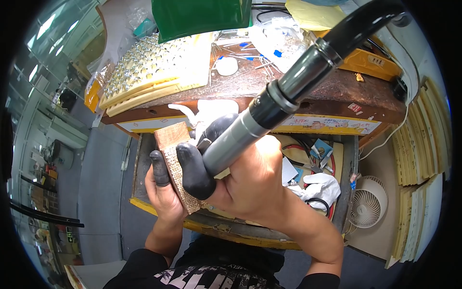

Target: Polishing a jewelry component using a handheld rotary tool at a workshop bench.

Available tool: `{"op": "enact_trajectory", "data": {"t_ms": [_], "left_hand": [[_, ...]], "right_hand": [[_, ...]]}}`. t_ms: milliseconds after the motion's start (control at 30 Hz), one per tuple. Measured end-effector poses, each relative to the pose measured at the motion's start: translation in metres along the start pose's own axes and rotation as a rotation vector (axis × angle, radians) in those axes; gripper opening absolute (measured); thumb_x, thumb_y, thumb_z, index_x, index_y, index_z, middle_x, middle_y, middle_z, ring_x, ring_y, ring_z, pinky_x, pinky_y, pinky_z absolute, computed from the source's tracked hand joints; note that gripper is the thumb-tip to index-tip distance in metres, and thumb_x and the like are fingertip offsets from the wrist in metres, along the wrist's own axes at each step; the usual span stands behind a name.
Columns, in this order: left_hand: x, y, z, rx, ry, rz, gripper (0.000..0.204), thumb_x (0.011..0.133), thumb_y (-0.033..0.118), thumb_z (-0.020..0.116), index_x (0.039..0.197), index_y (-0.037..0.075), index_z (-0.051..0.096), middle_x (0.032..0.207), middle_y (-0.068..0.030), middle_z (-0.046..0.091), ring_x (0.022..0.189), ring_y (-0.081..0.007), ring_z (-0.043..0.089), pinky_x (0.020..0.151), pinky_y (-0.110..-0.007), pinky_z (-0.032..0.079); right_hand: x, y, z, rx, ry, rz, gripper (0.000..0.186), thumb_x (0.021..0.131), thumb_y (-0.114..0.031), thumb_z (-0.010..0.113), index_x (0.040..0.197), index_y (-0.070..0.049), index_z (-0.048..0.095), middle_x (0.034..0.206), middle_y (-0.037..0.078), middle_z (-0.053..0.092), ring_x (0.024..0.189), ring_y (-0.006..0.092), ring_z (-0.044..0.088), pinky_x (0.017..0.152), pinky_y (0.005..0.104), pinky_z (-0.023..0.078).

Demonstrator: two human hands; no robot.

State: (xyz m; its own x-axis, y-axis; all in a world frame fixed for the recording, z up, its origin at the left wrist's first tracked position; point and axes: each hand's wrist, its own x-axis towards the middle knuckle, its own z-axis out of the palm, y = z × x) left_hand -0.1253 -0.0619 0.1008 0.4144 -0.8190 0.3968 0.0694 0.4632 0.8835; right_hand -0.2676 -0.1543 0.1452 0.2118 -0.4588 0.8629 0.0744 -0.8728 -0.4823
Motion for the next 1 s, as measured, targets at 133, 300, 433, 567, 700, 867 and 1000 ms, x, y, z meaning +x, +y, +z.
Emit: {"op": "enact_trajectory", "data": {"t_ms": [133,300,433,567,700,867,1000], "left_hand": [[0.003,0.003,0.0,-0.003,0.016,-0.055,0.056,0.107,0.043,0.044,0.123,-0.009,0.057,0.107,-0.0191,0.069,0.093,-0.0237,0.07,0.082,-0.035,0.058],[0.003,0.001,0.001,-0.004,0.026,-0.081,0.057,0.108,0.044,0.039,0.125,-0.008,0.056,0.106,-0.0196,0.069,0.092,-0.0241,0.07,0.083,-0.036,0.058],[0.002,0.002,0.005,-0.054,0.093,-0.124,0.057,0.109,0.043,0.036,0.124,-0.008,0.057,0.105,-0.0184,0.07,0.093,-0.0226,0.07,0.083,-0.035,0.058],[0.0,0.001,0.009,-0.067,0.111,-0.133,0.057,0.11,0.041,0.032,0.123,-0.005,0.062,0.113,-0.0145,0.069,0.101,-0.0189,0.066,0.092,-0.031,0.052],[-0.002,0.006,0.011,-0.03,0.105,-0.116,0.056,0.11,0.041,0.032,0.123,-0.005,0.062,0.114,-0.014,0.069,0.1,-0.0183,0.066,0.093,-0.031,0.051],[-0.002,0.0,0.01,-0.03,0.086,-0.077,0.056,0.11,0.042,0.034,0.123,-0.005,0.061,0.114,-0.0141,0.068,0.099,-0.0178,0.066,0.091,-0.031,0.052],[-0.003,0.0,0.009,-0.01,0.057,-0.046,0.054,0.11,0.042,0.036,0.122,-0.005,0.061,0.113,-0.013,0.068,0.099,-0.0173,0.066,0.09,-0.03,0.052]], "right_hand": [[0.001,-0.002,-0.001,0.018,0.012,0.014,0.012,0.089,-0.006,0.068,0.09,0.001,0.078,0.069,0.006,0.064,0.058,0.0148,0.057,0.053,0.0287,0.044],[0.001,-0.004,0.0,0.03,0.0,0.024,0.013,0.09,-0.006,0.067,0.09,0.002,0.077,0.072,0.007,0.067,0.061,0.0144,0.061,0.056,0.0275,0.047],[-0.001,-0.009,0.004,0.062,0.02,0.102,0.013,0.089,-0.007,0.068,0.091,0.001,0.077,0.072,0.007,0.067,0.062,0.0142,0.062,0.057,0.0271,0.048],[0.0,-0.008,0.004,0.018,0.036,0.041,0.012,0.088,-0.008,0.069,0.092,0.0,0.077,0.072,0.007,0.067,0.061,0.014,0.062,0.056,0.0274,0.048],[-0.001,-0.008,0.006,0.025,0.048,0.031,0.012,0.087,-0.007,0.069,0.092,0.0,0.077,0.072,0.006,0.067,0.062,0.014,0.062,0.056,0.0275,0.047],[-0.001,-0.009,0.007,0.017,0.035,0.051,0.013,0.09,-0.008,0.068,0.092,0.0,0.078,0.071,0.006,0.067,0.059,0.0125,0.062,0.054,0.0266,0.046],[-0.004,-0.006,0.012,0.044,0.088,0.062,0.016,0.081,-0.005,0.077,0.075,-0.001,0.063,0.068,0.009,0.061,0.053,0.0239,0.06,0.048,0.0339,0.045]]}}
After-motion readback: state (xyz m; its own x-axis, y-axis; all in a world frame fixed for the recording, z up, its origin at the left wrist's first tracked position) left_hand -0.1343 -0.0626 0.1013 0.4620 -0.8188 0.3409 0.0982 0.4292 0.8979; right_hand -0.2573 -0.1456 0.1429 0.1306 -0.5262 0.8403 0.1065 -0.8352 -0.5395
